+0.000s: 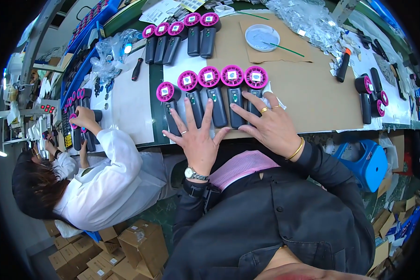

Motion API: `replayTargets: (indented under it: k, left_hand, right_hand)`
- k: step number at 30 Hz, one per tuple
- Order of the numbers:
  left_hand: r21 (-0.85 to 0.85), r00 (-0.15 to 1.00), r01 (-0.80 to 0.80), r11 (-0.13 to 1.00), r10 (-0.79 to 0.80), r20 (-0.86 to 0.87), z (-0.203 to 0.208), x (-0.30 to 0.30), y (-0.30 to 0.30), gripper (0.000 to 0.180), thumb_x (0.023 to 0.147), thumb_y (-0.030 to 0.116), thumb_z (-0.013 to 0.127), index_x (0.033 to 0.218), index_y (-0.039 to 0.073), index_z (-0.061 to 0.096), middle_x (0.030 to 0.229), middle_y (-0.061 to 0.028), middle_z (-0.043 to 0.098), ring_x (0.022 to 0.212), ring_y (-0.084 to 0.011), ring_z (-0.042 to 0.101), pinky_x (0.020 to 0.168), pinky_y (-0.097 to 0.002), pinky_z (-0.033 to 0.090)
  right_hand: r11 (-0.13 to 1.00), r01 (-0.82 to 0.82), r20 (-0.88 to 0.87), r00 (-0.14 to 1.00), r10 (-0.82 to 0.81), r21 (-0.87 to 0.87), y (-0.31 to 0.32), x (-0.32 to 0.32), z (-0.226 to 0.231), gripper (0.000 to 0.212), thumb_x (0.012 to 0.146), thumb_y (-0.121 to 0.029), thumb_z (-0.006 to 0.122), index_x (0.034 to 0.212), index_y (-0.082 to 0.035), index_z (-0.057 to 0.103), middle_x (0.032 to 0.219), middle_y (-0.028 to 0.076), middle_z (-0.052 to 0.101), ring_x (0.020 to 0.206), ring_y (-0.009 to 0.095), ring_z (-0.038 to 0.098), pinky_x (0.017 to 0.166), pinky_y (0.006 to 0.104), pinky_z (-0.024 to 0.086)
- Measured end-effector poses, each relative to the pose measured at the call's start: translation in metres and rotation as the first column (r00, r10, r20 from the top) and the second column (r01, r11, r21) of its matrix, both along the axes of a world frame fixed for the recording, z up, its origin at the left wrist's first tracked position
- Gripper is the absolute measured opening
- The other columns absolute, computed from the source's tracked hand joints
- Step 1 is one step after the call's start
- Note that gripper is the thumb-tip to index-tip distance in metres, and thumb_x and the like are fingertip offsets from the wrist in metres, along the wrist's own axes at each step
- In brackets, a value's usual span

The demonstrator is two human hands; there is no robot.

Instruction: The person taps the top of a handheld fan with a cloth-covered hammer, places a small square piece onto the fan, and uses a thin stick to apply a substance from a container onto it.

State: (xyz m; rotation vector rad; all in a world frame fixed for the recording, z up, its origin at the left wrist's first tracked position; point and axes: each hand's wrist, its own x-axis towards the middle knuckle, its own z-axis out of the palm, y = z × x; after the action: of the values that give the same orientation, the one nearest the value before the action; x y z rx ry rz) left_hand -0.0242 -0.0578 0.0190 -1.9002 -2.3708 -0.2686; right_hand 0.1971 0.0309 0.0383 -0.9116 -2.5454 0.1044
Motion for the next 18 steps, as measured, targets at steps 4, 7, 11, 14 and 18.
replayTargets:
  k: [4,7,11,14,18]
  left_hand:
    - [0.005,1.000,-0.005,1.000,0.005,0.006,-0.001,0.002,0.001,0.083,0.094,0.063,0.074,0.168,0.044,0.042,0.183,-0.0080,0.021,0.166,-0.0531,0.008,0.110,-0.0941,0.009]
    - [0.032,1.000,-0.001,0.999,0.001,0.000,0.001,-0.007,0.003,0.080,0.097,0.059,0.074,0.168,0.043,0.043,0.182,-0.0040,0.026,0.167,-0.0499,0.009,0.110,-0.0939,0.008]
    - [0.036,1.000,-0.020,0.999,0.020,0.022,0.001,-0.020,0.001,0.078,0.098,0.057,0.074,0.169,0.041,0.044,0.181,-0.0028,0.029,0.168,-0.0473,0.011,0.111,-0.0937,0.007]
    - [0.038,0.999,-0.028,0.999,0.027,0.034,-0.001,-0.030,0.001,0.079,0.098,0.054,0.075,0.169,0.041,0.043,0.181,-0.0023,0.028,0.168,-0.0467,0.012,0.112,-0.0928,0.008]
    - [0.067,0.999,-0.010,0.998,0.008,0.040,-0.008,-0.052,0.004,0.080,0.097,0.050,0.077,0.169,0.039,0.043,0.181,-0.0026,0.028,0.167,-0.0470,0.013,0.116,-0.0903,0.011]
  right_hand:
    - [0.990,-0.006,0.031,0.999,0.011,-0.140,0.000,-0.003,0.004,0.060,0.097,-0.040,0.077,0.154,-0.027,0.062,0.158,0.014,0.053,0.128,0.043,0.053,0.110,0.0486,0.050]
    - [0.993,-0.005,0.032,0.999,0.009,-0.121,-0.001,-0.016,0.004,0.060,0.098,-0.039,0.077,0.155,-0.026,0.061,0.156,0.015,0.055,0.126,0.044,0.055,0.107,0.0494,0.053]
    - [0.993,-0.011,0.029,0.999,0.015,-0.115,-0.002,-0.034,0.005,0.061,0.098,-0.039,0.077,0.155,-0.025,0.061,0.155,0.016,0.055,0.125,0.047,0.058,0.105,0.0496,0.055]
    - [0.994,-0.031,0.031,0.999,0.035,-0.109,0.000,-0.046,0.005,0.062,0.098,-0.038,0.077,0.155,-0.024,0.061,0.154,0.018,0.055,0.125,0.048,0.059,0.102,0.0493,0.056]
    - [0.994,-0.076,0.037,0.996,0.079,-0.073,0.009,-0.065,0.001,0.062,0.097,-0.038,0.078,0.155,-0.020,0.061,0.152,0.021,0.057,0.126,0.049,0.059,0.100,0.0488,0.058]
